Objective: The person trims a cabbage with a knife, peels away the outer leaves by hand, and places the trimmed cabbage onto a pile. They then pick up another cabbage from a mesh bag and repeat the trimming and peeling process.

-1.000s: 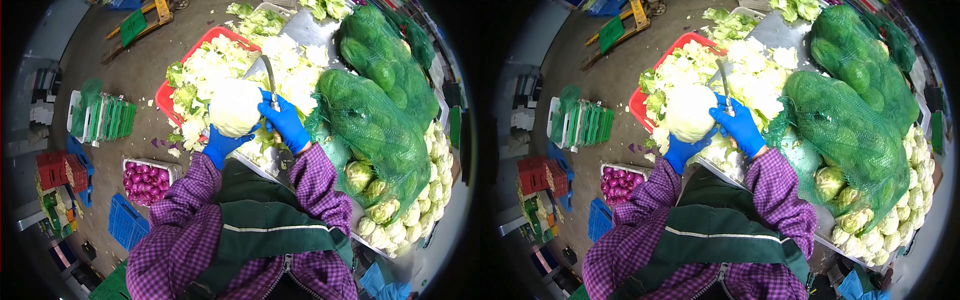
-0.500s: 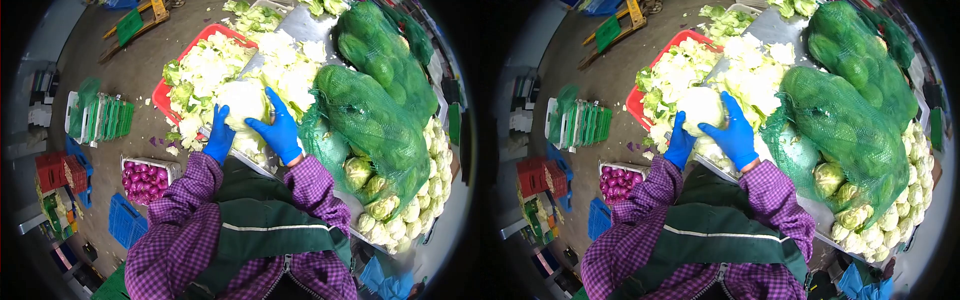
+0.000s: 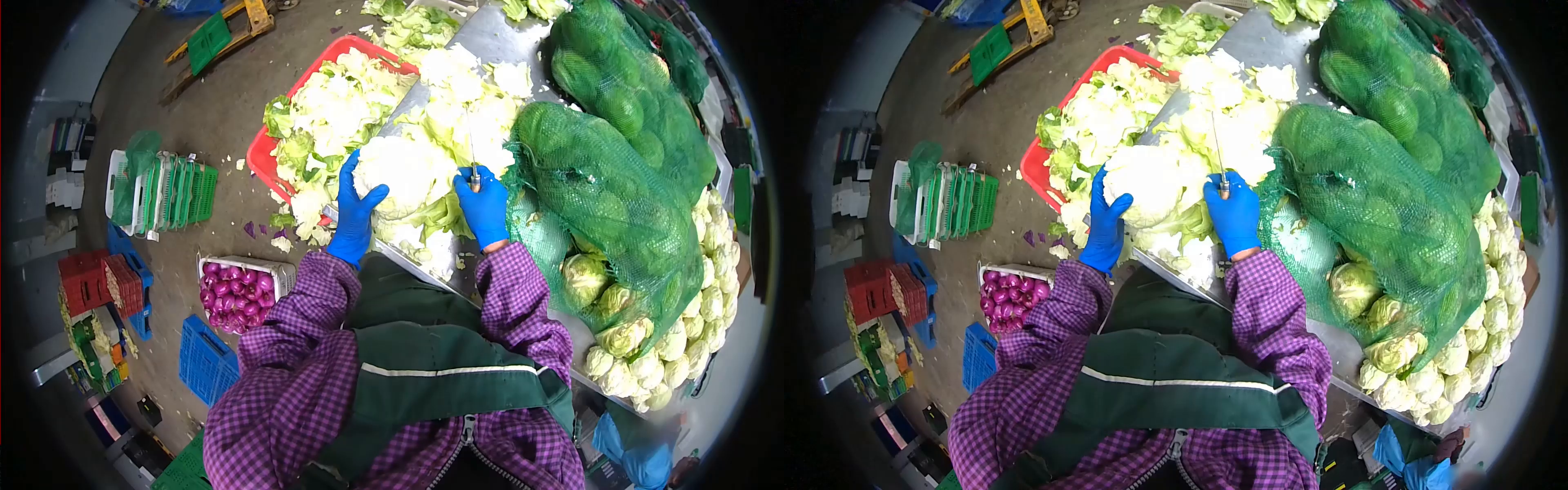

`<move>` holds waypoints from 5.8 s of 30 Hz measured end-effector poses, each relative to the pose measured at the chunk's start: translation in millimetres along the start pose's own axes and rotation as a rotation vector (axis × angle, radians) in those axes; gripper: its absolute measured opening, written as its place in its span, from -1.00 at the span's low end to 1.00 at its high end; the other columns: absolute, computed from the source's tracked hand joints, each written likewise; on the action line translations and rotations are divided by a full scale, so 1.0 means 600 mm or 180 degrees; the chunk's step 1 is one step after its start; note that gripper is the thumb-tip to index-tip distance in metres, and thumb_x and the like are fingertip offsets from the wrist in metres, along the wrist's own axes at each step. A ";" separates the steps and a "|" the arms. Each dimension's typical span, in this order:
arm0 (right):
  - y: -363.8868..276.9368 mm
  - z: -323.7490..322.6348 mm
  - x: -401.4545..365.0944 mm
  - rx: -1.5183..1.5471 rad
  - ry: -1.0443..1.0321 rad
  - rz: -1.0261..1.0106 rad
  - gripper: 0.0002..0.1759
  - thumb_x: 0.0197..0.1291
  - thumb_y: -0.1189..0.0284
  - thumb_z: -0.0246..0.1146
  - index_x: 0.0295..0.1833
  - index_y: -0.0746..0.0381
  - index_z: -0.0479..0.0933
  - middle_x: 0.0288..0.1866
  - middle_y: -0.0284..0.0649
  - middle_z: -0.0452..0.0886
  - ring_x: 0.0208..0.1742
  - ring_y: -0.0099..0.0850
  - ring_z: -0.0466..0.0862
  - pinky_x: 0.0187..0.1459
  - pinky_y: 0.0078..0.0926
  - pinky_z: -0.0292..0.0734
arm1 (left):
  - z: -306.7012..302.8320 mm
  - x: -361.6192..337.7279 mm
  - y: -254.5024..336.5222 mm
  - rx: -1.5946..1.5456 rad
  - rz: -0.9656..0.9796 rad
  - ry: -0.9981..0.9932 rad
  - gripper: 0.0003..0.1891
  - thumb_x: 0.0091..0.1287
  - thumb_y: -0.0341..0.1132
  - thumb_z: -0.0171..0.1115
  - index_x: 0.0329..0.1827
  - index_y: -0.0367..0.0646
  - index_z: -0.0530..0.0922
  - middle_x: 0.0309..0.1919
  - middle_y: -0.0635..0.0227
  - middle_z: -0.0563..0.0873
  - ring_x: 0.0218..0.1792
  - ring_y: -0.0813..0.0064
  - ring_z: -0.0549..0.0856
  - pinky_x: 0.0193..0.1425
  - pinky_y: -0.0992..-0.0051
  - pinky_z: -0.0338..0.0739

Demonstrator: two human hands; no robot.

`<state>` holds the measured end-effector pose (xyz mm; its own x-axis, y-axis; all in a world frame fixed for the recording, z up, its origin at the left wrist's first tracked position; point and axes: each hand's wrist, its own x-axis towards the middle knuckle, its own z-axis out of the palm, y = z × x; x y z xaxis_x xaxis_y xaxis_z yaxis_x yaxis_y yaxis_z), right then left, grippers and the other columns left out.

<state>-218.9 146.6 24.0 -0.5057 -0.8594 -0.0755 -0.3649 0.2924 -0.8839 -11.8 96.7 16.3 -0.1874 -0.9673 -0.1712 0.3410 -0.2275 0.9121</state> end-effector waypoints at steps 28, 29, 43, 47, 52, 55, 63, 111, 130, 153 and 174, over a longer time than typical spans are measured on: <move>-0.002 -0.008 0.005 0.0377 -0.0022 -0.0320 -0.76 0.12 0.30 0.36 -0.28 0.28 0.63 -0.44 -0.05 0.63 -0.46 -0.24 0.64 -0.35 -0.35 0.52 | -0.025 -0.009 -0.010 -0.0656 -0.0749 -0.0476 -0.31 0.28 -0.17 0.18 0.46 -0.16 0.18 0.29 0.17 0.44 0.29 0.27 0.45 0.38 0.29 0.33; 0.002 -0.016 0.004 0.0176 0.0000 -0.0085 -0.76 0.13 0.30 0.35 -0.28 0.28 0.62 -0.45 -0.03 0.62 -0.47 -0.25 0.64 -0.37 -0.34 0.52 | -0.038 -0.009 -0.022 -0.0994 -0.1108 -0.0362 -0.32 0.31 -0.09 0.11 0.45 -0.17 0.19 0.30 0.16 0.43 0.30 0.24 0.45 0.38 0.25 0.32; -0.053 -0.042 -0.036 0.0466 -0.0842 0.0157 -0.55 0.02 0.37 0.43 0.08 0.18 0.57 -0.14 -0.12 0.70 -0.20 -0.46 0.68 -0.11 -0.49 0.56 | -0.037 -0.001 -0.012 -0.0958 -0.0740 -0.0655 -0.31 0.36 0.15 -0.19 0.42 -0.14 0.24 0.32 0.12 0.42 0.31 0.17 0.43 0.41 0.11 0.27; -0.083 -0.026 -0.036 0.0933 -0.0622 -0.0614 -0.44 0.00 0.29 0.47 0.15 0.19 0.53 -0.05 -0.12 0.68 -0.06 -0.36 0.67 0.00 -0.43 0.54 | -0.044 0.002 -0.020 -0.3977 -0.1760 -0.1152 -0.27 0.36 0.23 -0.24 0.42 -0.12 0.25 0.34 0.10 0.40 0.32 0.16 0.42 0.42 0.07 0.26; -0.144 -0.035 -0.032 -0.0023 -0.0956 -0.0775 -0.42 -0.01 0.21 0.43 0.17 0.13 0.55 -0.09 -0.11 0.67 -0.12 -0.21 0.68 -0.06 -0.38 0.56 | -0.007 -0.008 0.019 -0.1901 -0.1926 -0.0015 -0.27 0.38 0.24 -0.26 0.42 -0.12 0.25 0.33 0.09 0.40 0.33 0.13 0.41 0.42 0.06 0.26; -0.111 -0.022 -0.033 -0.0201 -0.0818 -0.0983 -0.61 0.02 0.25 0.37 -0.02 0.15 0.64 -0.26 -0.07 0.67 -0.30 -0.16 0.68 -0.20 -0.31 0.58 | -0.024 -0.006 -0.004 -0.1975 -0.2049 -0.0121 -0.28 0.39 0.22 -0.25 0.41 -0.13 0.27 0.32 0.09 0.42 0.32 0.11 0.43 0.41 0.06 0.26; 0.005 -0.049 0.001 -0.0353 -0.0114 -0.0318 -0.67 0.09 0.36 0.31 -0.04 0.27 0.60 -0.39 -0.01 0.66 -0.38 -0.10 0.68 -0.31 -0.29 0.56 | -0.068 -0.004 -0.023 -0.2781 -0.1852 -0.1079 -0.37 0.39 0.09 -0.08 0.39 -0.14 0.31 0.26 0.11 0.50 0.24 0.13 0.50 0.38 0.15 0.33; 0.109 0.042 -0.018 -0.1917 -0.0551 0.0088 -0.83 0.29 0.41 0.01 -0.11 0.22 0.44 -0.26 -0.01 0.64 -0.27 0.03 0.66 -0.25 -0.06 0.56 | 0.033 0.064 -0.031 0.2962 -0.0027 -0.1519 0.00 -0.17 -0.01 0.63 0.36 -0.23 0.34 0.20 0.01 0.50 0.25 0.18 0.48 0.32 0.30 0.39; -0.055 -0.070 -0.043 -0.0633 -0.1182 -0.1207 -0.48 0.38 0.18 0.05 0.40 0.07 0.28 0.22 0.04 0.46 -0.09 -0.07 0.66 -0.08 -0.26 0.57 | 0.002 -0.029 0.025 -0.0024 -0.1085 -0.0739 -0.27 0.16 -0.28 0.31 0.40 -0.28 0.25 0.20 0.21 0.52 0.20 0.39 0.51 0.31 0.40 0.36; -0.035 -0.105 -0.068 -0.0972 -0.1480 -0.1504 -0.36 0.36 0.20 0.06 0.52 -0.14 0.05 0.30 0.04 0.43 0.02 -0.03 0.63 -0.08 -0.18 0.61 | 0.018 -0.007 0.036 0.0564 -0.1409 -0.1388 -0.22 0.10 -0.40 0.39 0.42 -0.28 0.23 0.19 0.25 0.53 0.17 0.49 0.51 0.26 0.46 0.41; -0.023 -0.040 -0.054 0.1700 -0.1158 0.1210 -0.35 0.11 0.32 0.42 0.31 0.25 0.42 0.10 -0.24 0.58 0.01 -0.50 0.57 0.10 -0.51 0.46 | 0.014 -0.006 0.011 -0.0223 -0.1453 -0.0740 -0.25 0.20 -0.49 0.22 0.48 -0.21 0.12 0.30 0.19 0.40 0.30 0.36 0.44 0.36 0.37 0.36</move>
<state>-216.2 180.3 49.7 -0.1970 -0.8513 -0.4863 0.2595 0.4331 -0.8632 -16.3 99.7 26.2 -0.5287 -0.7190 -0.4512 0.2362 -0.6352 0.7353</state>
